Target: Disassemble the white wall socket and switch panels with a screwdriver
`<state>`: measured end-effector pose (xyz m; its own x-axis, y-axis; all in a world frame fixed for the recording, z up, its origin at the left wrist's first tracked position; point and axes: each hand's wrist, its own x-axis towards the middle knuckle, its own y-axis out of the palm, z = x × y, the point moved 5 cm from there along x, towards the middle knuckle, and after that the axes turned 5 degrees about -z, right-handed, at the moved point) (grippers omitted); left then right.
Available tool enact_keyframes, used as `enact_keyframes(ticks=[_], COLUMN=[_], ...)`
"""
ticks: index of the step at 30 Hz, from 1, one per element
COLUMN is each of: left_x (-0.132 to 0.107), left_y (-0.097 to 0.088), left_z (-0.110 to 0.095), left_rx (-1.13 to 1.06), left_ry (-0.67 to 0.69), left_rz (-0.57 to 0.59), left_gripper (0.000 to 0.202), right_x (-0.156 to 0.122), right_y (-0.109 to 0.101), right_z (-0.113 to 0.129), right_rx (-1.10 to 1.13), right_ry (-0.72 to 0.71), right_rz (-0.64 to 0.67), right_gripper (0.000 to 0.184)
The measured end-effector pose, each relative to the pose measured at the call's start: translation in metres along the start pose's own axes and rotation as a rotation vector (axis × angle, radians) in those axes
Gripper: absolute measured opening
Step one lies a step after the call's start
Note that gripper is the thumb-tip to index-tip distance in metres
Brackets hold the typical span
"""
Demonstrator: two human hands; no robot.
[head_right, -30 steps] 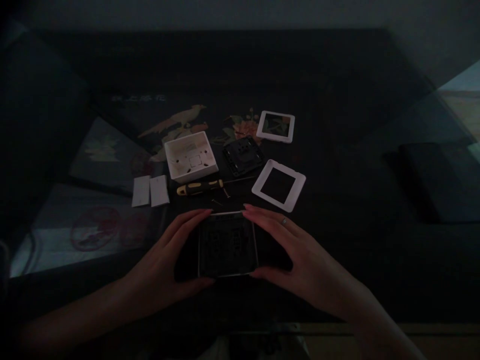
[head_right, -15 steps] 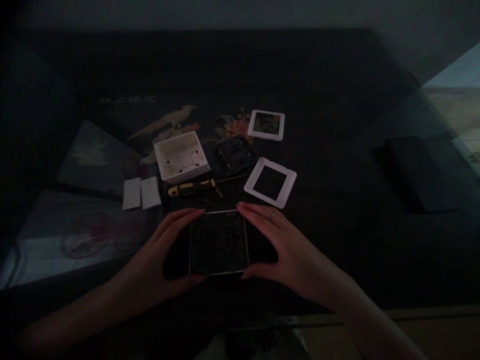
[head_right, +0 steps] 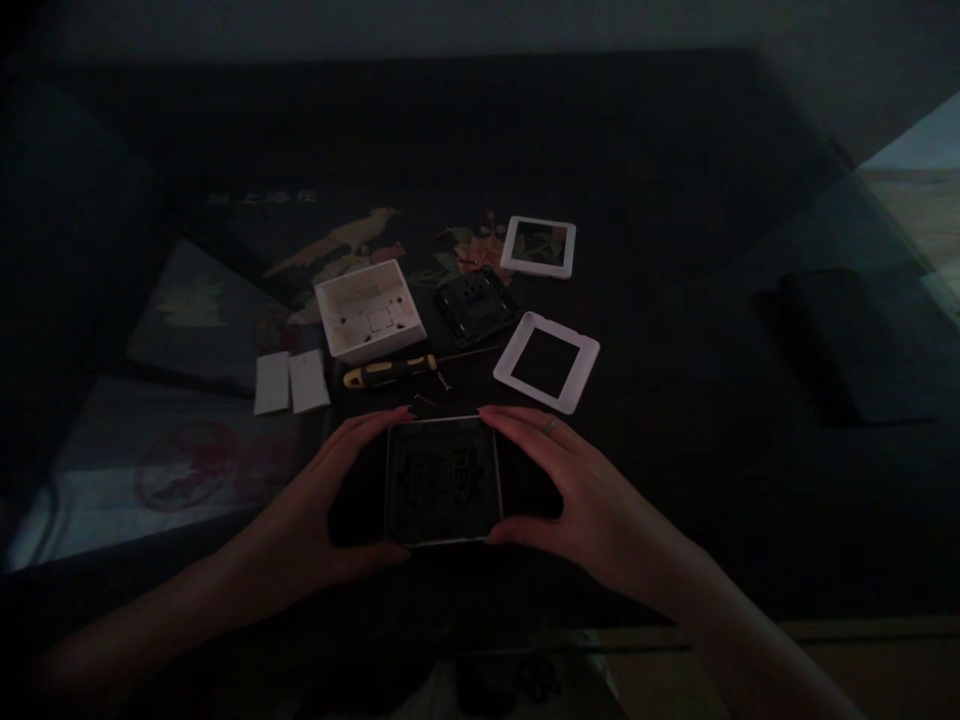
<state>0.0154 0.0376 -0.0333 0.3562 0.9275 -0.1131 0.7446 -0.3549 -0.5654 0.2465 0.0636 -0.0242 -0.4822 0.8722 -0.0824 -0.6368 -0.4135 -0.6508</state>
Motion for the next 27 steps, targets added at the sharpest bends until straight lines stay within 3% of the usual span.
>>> enact_keyframes(ticks=[16,22,27], left_x=[0.0004,0.0007,-0.0011], left_y=[0.0007,0.0033,0.0034], left_z=[-0.0028,-0.0004,0.0016], left_rx=[0.021,0.025,0.041], left_ry=[0.041,0.04,0.024], left_rz=[-0.019,-0.015,-0.007], left_gripper=[0.087,0.096,0.107], right_x=[0.001,0.0012,-0.0008], right_y=[-0.0012,-0.0026,-0.0022], right_z=[-0.0026,-0.0032,-0.0024], right_rx=[-0.02,-0.017,-0.012], right_ry=[-0.002,0.01,0.005], right_rz=[0.017,0.024,0.082], right_gripper=[0.077,0.076,0.091])
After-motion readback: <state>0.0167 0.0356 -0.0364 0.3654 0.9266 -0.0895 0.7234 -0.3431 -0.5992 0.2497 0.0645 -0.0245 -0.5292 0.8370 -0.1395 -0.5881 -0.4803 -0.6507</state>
